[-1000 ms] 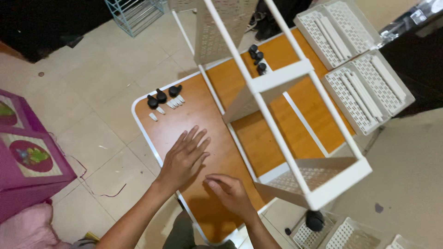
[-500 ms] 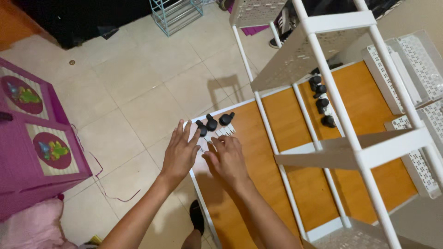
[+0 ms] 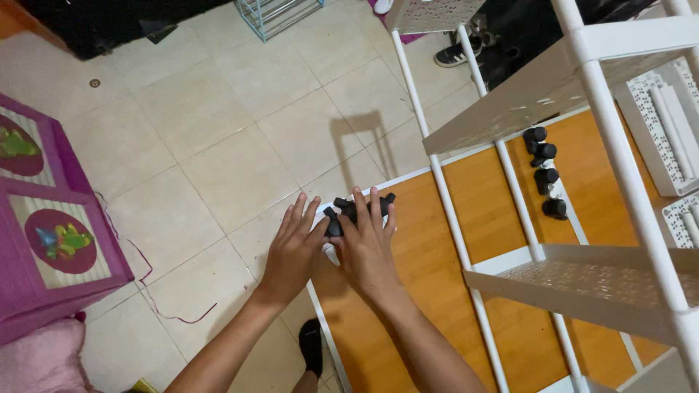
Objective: The person assembles a white plastic rolling cart by inserting perforated shelves into the frame, attaching black caster wheels to the base, and securing the components with small white plastic fasteners. The cart is built on a wooden table in a room with tiled flooring.
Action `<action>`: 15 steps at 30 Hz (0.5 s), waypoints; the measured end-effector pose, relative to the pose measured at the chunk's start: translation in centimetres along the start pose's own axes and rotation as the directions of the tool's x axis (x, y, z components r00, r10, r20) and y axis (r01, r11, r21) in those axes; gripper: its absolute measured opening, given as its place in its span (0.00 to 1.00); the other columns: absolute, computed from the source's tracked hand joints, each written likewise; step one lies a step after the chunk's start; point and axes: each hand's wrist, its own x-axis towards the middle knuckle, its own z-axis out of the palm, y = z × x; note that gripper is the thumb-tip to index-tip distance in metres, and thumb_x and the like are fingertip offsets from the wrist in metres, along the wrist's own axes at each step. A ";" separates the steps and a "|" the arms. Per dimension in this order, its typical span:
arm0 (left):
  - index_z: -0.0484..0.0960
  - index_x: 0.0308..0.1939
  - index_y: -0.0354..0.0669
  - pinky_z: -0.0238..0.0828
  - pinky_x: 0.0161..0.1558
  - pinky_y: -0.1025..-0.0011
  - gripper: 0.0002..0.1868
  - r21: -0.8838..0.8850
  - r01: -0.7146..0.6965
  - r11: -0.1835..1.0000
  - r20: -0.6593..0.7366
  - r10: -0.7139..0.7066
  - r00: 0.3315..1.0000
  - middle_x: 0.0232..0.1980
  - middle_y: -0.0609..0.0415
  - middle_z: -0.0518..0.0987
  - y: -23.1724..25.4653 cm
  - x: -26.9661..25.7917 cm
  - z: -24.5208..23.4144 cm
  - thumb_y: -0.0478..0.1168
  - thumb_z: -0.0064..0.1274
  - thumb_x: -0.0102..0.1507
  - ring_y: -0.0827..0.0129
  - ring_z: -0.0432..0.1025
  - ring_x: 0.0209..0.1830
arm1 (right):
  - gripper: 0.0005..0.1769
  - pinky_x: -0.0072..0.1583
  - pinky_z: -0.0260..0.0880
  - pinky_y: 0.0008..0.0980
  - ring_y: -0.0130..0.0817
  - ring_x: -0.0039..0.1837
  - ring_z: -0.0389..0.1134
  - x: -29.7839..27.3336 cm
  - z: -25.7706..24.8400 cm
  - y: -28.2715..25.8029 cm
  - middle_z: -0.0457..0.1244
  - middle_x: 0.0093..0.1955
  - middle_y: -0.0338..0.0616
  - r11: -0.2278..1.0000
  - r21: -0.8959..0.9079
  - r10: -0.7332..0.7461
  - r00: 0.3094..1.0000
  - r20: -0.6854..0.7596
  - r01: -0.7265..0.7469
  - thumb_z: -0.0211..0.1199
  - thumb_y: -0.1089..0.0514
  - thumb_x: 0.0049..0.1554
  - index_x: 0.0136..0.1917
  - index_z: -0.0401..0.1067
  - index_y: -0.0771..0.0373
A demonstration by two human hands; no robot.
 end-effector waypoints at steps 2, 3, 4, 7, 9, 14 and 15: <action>0.78 0.59 0.35 0.58 0.74 0.47 0.23 -0.032 0.000 0.999 -0.012 0.000 1.000 0.72 0.42 0.71 0.1 0.2 -0.2 0.29 0.58 0.58 0.43 0.58 0.78 | 0.24 0.73 0.36 0.75 0.67 0.82 0.41 0.2 -0.3 -0.1 0.48 0.80 0.65 0.999 0.048 -0.005 1.000 -0.027 0.006 0.71 0.57 0.52 0.61 0.72 0.67; 0.79 0.59 0.35 0.59 0.73 0.47 0.23 -0.048 -0.001 0.999 -0.040 -0.001 0.999 0.72 0.43 0.71 0.3 0.3 -0.4 0.29 0.58 0.58 0.43 0.58 0.78 | 0.24 0.73 0.35 0.74 0.67 0.82 0.41 0.2 -0.5 -0.2 0.48 0.80 0.64 0.997 0.072 -0.008 0.999 -0.042 0.011 0.71 0.57 0.53 0.60 0.72 0.66; 0.79 0.59 0.35 0.59 0.73 0.48 0.23 -0.063 -0.002 0.998 -0.069 -0.003 0.998 0.71 0.44 0.72 0.5 0.4 -0.8 0.29 0.59 0.59 0.43 0.59 0.77 | 0.23 0.74 0.35 0.73 0.67 0.83 0.41 0.2 -0.8 -0.3 0.49 0.80 0.64 0.993 0.117 -0.004 0.998 -0.058 0.011 0.71 0.57 0.53 0.60 0.72 0.66; 0.79 0.58 0.33 0.60 0.72 0.48 0.23 -0.135 -0.064 0.989 -0.075 0.054 0.996 0.70 0.45 0.73 1.4 0.5 -2.7 0.30 0.61 0.58 0.41 0.60 0.77 | 0.22 0.76 0.37 0.66 0.64 0.83 0.45 -0.3 -2.5 -0.5 0.52 0.79 0.63 0.968 0.251 0.029 0.996 -0.084 -0.008 0.72 0.58 0.53 0.58 0.72 0.67; 0.79 0.57 0.32 0.61 0.71 0.47 0.24 -0.182 -0.123 0.976 -0.084 0.110 0.990 0.70 0.44 0.73 2.6 0.6 -4.5 0.32 0.64 0.57 0.40 0.60 0.76 | 0.21 0.76 0.40 0.61 0.60 0.81 0.49 -0.9 -4.1 -0.9 0.57 0.77 0.61 0.942 0.335 0.065 0.995 -0.078 -0.036 0.72 0.58 0.51 0.56 0.73 0.67; 0.80 0.57 0.35 0.62 0.73 0.48 0.27 -0.235 -0.225 0.946 -0.198 0.180 0.964 0.70 0.47 0.74 7.6 0.9 -8.5 0.30 0.66 0.54 0.42 0.60 0.77 | 0.17 0.69 0.64 0.40 0.42 0.66 0.67 -3.8 -8.7 -2.7 0.68 0.61 0.49 0.673 0.706 0.254 0.965 0.061 -0.222 0.71 0.59 0.55 0.56 0.75 0.67; 0.80 0.57 0.36 0.62 0.73 0.47 0.28 -0.251 -0.227 0.941 -0.193 0.182 0.964 0.69 0.47 0.74 8.7 1.1 -9.2 0.28 0.65 0.52 0.42 0.60 0.78 | 0.17 0.66 0.68 0.36 0.38 0.62 0.70 -4.5 -9.7 -3.0 0.71 0.56 0.47 0.579 0.771 0.291 0.950 0.110 -0.266 0.70 0.59 0.55 0.56 0.75 0.68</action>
